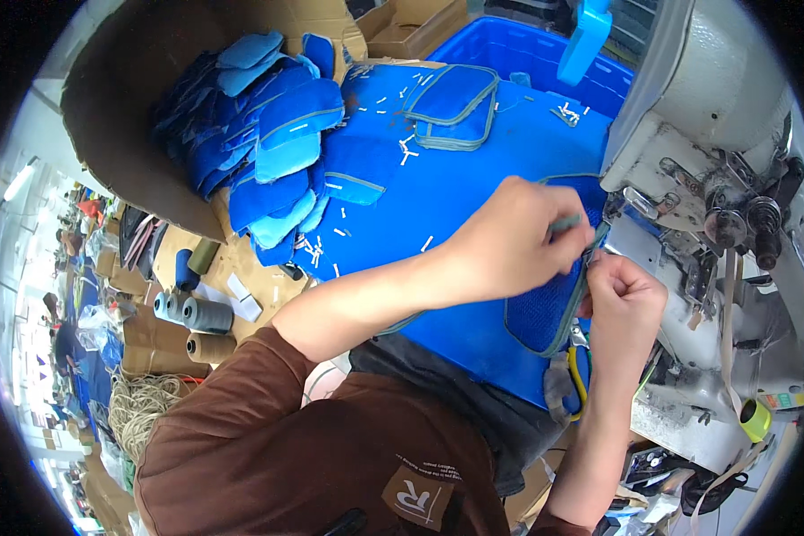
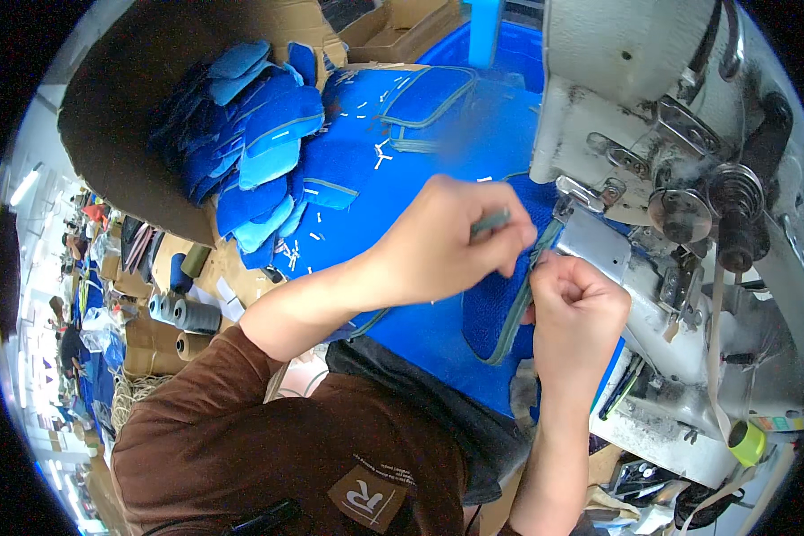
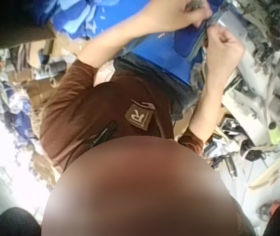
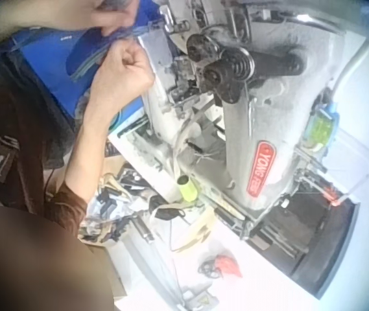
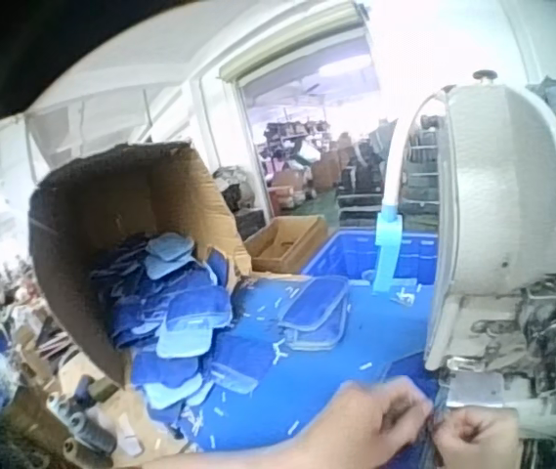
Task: Sewing blue fabric or leather pieces using an industrial sewing machine.
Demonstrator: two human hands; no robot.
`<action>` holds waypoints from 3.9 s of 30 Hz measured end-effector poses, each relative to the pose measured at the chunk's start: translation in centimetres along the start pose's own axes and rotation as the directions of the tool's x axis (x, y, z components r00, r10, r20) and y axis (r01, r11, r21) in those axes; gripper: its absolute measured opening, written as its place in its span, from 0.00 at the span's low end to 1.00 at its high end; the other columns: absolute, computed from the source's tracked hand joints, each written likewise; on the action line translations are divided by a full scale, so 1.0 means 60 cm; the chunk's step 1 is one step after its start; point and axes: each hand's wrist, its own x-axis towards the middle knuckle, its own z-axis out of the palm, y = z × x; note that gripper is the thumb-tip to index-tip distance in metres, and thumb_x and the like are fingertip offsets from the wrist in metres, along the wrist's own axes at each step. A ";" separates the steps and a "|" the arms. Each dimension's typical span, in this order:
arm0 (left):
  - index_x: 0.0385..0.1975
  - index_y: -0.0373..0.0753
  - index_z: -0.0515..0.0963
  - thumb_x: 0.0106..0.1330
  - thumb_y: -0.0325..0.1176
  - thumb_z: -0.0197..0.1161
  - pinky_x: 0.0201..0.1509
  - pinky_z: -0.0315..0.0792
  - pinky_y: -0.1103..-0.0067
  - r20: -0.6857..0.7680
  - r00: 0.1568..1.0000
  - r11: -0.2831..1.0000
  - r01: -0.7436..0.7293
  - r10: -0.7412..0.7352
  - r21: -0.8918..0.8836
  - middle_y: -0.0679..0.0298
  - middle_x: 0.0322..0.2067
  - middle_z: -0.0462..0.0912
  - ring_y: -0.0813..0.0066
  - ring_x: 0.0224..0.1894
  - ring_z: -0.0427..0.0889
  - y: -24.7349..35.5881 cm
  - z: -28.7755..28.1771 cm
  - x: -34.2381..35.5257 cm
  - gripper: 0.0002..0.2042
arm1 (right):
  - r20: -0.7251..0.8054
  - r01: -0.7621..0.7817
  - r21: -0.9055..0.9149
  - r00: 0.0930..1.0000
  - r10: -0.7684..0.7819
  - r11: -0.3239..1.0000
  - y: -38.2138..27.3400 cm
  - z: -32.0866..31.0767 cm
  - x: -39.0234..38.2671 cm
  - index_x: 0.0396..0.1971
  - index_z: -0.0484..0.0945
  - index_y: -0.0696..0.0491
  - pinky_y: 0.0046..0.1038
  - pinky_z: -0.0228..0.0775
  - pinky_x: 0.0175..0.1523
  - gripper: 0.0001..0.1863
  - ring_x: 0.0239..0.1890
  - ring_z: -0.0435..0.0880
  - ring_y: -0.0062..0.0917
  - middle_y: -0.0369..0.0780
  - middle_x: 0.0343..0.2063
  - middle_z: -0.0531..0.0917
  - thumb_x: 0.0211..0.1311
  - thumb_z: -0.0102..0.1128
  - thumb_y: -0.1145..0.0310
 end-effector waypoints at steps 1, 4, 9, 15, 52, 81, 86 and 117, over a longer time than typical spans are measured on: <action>0.29 0.34 0.81 0.62 0.30 0.66 0.26 0.70 0.79 -0.005 1.000 1.000 0.001 -0.001 0.002 0.64 0.19 0.84 0.81 0.21 0.78 -0.003 -0.003 0.006 0.05 | 0.006 -0.014 0.009 1.000 0.014 1.000 0.000 -0.002 -0.001 0.22 0.81 0.60 0.16 0.59 0.19 0.12 0.14 0.70 0.09 0.29 0.14 0.76 0.67 0.60 0.75; 0.26 0.31 0.82 0.65 0.31 0.64 0.27 0.69 0.80 0.163 0.982 0.995 0.082 -0.089 0.052 0.64 0.19 0.84 0.83 0.22 0.77 -0.010 -0.008 0.027 0.09 | 0.010 -0.027 0.030 1.000 0.027 0.999 0.004 0.000 -0.001 0.23 0.81 0.60 0.16 0.59 0.19 0.11 0.14 0.69 0.08 0.29 0.14 0.75 0.67 0.60 0.74; 0.26 0.33 0.84 0.64 0.31 0.64 0.26 0.68 0.80 0.252 0.951 0.982 0.187 -0.181 -0.002 0.66 0.19 0.84 0.83 0.22 0.77 -0.003 -0.010 0.027 0.09 | 0.003 -0.010 0.061 1.000 0.009 0.998 0.011 -0.004 -0.005 0.25 0.81 0.60 0.16 0.59 0.19 0.11 0.14 0.69 0.09 0.29 0.14 0.76 0.69 0.59 0.74; 0.27 0.33 0.85 0.64 0.31 0.64 0.26 0.65 0.81 0.143 0.977 0.977 0.176 -0.158 -0.118 0.66 0.19 0.84 0.85 0.21 0.73 -0.019 0.002 0.024 0.08 | 0.022 -0.033 0.055 0.999 0.032 0.998 0.004 -0.001 -0.008 0.26 0.82 0.59 0.15 0.59 0.20 0.12 0.15 0.70 0.09 0.29 0.15 0.76 0.71 0.59 0.73; 0.29 0.32 0.83 0.65 0.33 0.66 0.17 0.52 0.84 0.389 0.848 0.752 0.510 -0.360 -0.417 0.62 0.18 0.81 0.86 0.14 0.65 -0.025 0.000 0.011 0.09 | -0.001 -0.028 0.094 1.000 0.028 0.995 0.010 -0.003 -0.017 0.35 0.84 0.60 0.15 0.63 0.25 0.10 0.19 0.72 0.10 0.31 0.18 0.79 0.72 0.58 0.71; 0.40 0.39 0.79 0.57 0.33 0.66 0.22 0.71 0.69 0.337 0.739 0.635 -0.673 0.583 0.379 0.64 0.34 0.72 0.64 0.24 0.79 -0.056 -0.017 -0.008 0.12 | -0.038 0.058 0.193 0.998 -0.052 0.979 0.031 0.022 -0.051 0.47 0.78 0.60 0.11 0.56 0.31 0.08 0.26 0.70 0.06 0.30 0.26 0.81 0.71 0.58 0.76; 0.48 0.43 0.79 0.54 0.31 0.70 0.18 0.68 0.75 0.306 0.729 0.575 -0.676 0.612 0.461 0.70 0.39 0.75 0.72 0.20 0.76 -0.057 -0.013 -0.013 0.20 | -0.059 0.075 0.268 0.996 -0.061 0.960 0.045 0.026 -0.064 0.47 0.78 0.60 0.12 0.48 0.28 0.08 0.24 0.64 0.04 0.26 0.24 0.77 0.71 0.59 0.75; 0.50 0.46 0.79 0.55 0.33 0.70 0.20 0.72 0.75 0.216 0.753 0.625 -0.643 0.622 0.442 0.69 0.42 0.77 0.71 0.23 0.80 -0.069 -0.006 0.004 0.20 | -0.116 -0.053 0.225 0.990 0.081 0.973 0.006 0.030 -0.042 0.38 0.78 0.56 0.13 0.53 0.16 0.06 0.15 0.66 0.07 0.30 0.19 0.76 0.73 0.58 0.69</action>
